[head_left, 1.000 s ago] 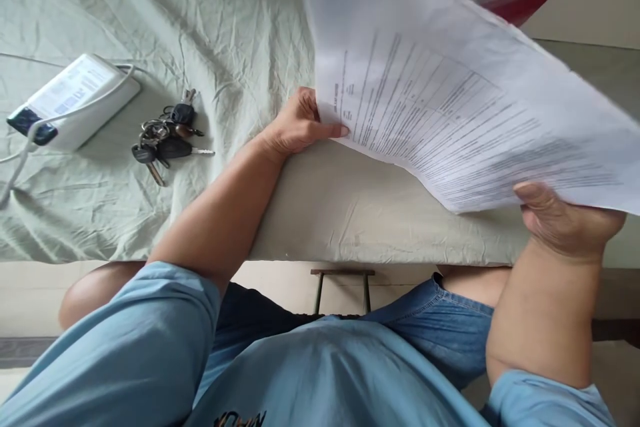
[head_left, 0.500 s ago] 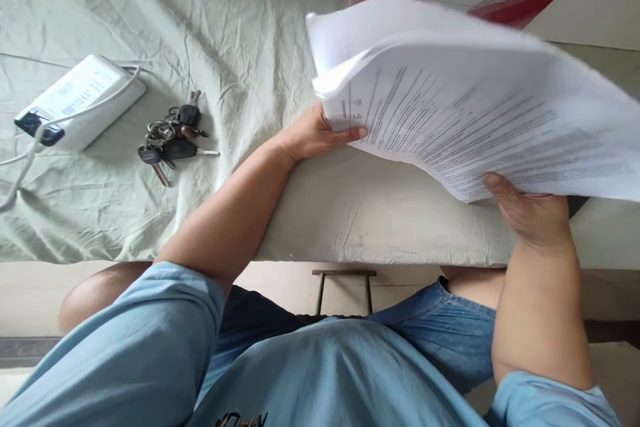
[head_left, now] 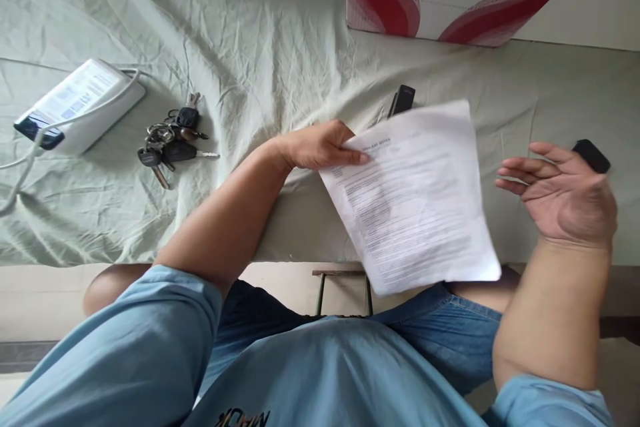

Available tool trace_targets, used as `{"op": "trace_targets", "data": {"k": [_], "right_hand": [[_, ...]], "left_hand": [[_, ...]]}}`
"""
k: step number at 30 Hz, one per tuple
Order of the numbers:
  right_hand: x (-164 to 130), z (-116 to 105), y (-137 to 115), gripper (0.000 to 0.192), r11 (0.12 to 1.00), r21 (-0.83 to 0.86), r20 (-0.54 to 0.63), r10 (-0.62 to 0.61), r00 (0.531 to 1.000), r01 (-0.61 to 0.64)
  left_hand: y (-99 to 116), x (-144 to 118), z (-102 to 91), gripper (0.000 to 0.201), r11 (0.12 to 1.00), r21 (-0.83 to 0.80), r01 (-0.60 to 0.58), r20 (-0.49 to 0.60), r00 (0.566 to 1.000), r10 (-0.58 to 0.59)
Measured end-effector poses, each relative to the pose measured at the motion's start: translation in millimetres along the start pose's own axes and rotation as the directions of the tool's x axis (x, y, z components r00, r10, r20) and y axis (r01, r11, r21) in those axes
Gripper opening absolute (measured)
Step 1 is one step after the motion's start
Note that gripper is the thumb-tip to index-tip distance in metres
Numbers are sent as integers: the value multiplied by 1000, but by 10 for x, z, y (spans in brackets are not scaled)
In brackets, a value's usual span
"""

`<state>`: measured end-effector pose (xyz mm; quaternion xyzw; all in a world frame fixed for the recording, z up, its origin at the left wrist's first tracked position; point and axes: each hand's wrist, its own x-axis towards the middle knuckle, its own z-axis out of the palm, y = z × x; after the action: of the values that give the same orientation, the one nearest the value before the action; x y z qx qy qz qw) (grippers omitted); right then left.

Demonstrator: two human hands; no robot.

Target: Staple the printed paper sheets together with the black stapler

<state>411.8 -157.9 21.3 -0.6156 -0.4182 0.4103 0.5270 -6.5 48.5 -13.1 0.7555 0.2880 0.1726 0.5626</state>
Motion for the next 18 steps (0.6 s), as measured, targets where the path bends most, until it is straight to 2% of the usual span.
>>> {"op": "trace_targets", "data": {"k": [1,2,4,6,8,10,12,18], "right_hand": [[-23,76,-7,82,1000,2,42,14,999,-14],[-61,181,-14,81,999,-3,97,47,994,-47],[-160,450,-27,76,997,-24,225,77,971,-74],[-251,736,-33,75,998,-33,293,57,954,-49],[-298,967,-24,63,997,-77,222,28,975,-11],[-291,1099,-1,45,983,-184,134,28,991,-2],[-247,1131,29,41,970,-241,82,51,995,-30],[-152,987,101,51,963,-203,16,181,983,-174]], "left_hand": [[55,7,13,46,999,17,45,205,978,-48],[106,16,24,41,998,28,62,294,953,-68],[181,35,41,34,996,50,79,370,924,-92],[213,48,62,29,994,67,86,376,921,-105],[209,51,88,24,995,69,78,387,917,-98],[184,49,114,18,997,52,55,374,925,-71],[152,47,131,15,998,42,45,313,948,-56],[59,67,146,17,997,-21,80,120,990,-77]]}}
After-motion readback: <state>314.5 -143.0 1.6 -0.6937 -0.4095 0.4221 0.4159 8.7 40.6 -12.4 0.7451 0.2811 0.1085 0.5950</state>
